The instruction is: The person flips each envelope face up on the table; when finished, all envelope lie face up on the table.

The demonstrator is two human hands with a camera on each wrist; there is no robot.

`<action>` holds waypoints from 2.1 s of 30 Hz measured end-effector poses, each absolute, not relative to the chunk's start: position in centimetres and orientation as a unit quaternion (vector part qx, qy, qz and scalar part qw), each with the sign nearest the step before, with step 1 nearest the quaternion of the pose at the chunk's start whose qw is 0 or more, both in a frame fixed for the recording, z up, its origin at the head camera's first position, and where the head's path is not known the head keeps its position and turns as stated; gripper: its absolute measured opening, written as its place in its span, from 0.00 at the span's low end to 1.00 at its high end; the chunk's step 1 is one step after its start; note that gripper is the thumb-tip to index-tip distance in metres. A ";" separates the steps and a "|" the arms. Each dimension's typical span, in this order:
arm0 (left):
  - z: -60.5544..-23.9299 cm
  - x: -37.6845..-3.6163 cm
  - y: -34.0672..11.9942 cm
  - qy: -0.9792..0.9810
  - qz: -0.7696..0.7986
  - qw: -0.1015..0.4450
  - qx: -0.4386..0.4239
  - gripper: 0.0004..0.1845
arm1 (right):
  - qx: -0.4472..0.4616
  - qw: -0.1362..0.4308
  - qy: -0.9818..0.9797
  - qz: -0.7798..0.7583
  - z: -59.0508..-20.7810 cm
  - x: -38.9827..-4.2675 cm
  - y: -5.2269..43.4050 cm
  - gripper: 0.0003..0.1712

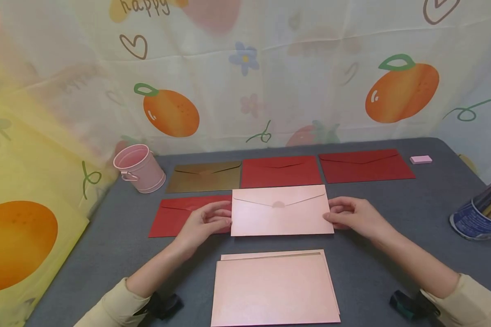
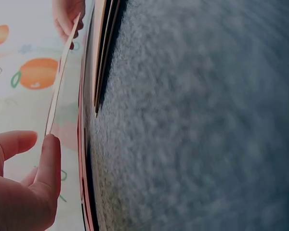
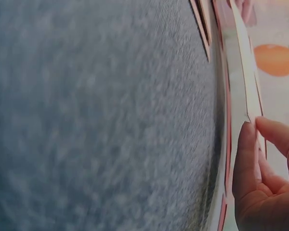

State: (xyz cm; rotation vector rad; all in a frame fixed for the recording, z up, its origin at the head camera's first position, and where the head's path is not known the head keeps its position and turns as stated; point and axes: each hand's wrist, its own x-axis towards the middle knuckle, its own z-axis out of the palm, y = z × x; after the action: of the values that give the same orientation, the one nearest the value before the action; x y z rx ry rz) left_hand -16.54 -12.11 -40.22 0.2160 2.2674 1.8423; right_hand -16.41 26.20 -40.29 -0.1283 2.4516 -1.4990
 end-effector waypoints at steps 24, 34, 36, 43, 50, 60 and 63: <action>-40.6 -16.7 -11.0 0.773 0.606 0.168 0.086 0.27 | -0.047 0.128 0.853 -0.504 -40.9 -17.3 27.5 0.35; -40.5 -16.8 -10.8 0.760 0.618 0.182 0.085 0.26 | -0.062 0.138 0.850 -0.505 -40.6 -17.1 27.3 0.33; -40.5 -16.8 -10.7 0.760 0.618 0.186 0.080 0.26 | -0.063 0.139 0.855 -0.496 -40.5 -17.1 27.2 0.33; -40.5 -16.8 -10.7 0.749 0.630 0.190 0.077 0.28 | -0.067 0.156 0.856 -0.488 -40.2 -17.0 27.2 0.33; -40.4 -16.6 -10.6 0.744 0.637 0.188 0.068 0.28 | -0.073 0.181 0.841 -0.506 -39.8 -16.8 27.3 0.34; -39.5 -15.4 -11.4 0.776 0.607 0.155 0.073 0.26 | -0.074 0.172 0.844 -0.503 -39.7 -16.5 27.2 0.34; -39.2 -14.8 -11.8 0.773 0.612 0.151 0.079 0.25 | -0.083 0.144 0.857 -0.488 -39.3 -16.1 26.8 0.33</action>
State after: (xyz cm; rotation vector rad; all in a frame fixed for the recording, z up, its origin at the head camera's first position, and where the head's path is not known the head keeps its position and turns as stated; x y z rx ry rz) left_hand -14.76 -11.79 -39.18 0.2282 2.2187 1.7568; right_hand -16.12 26.81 -39.35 -0.2382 2.4702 -1.4077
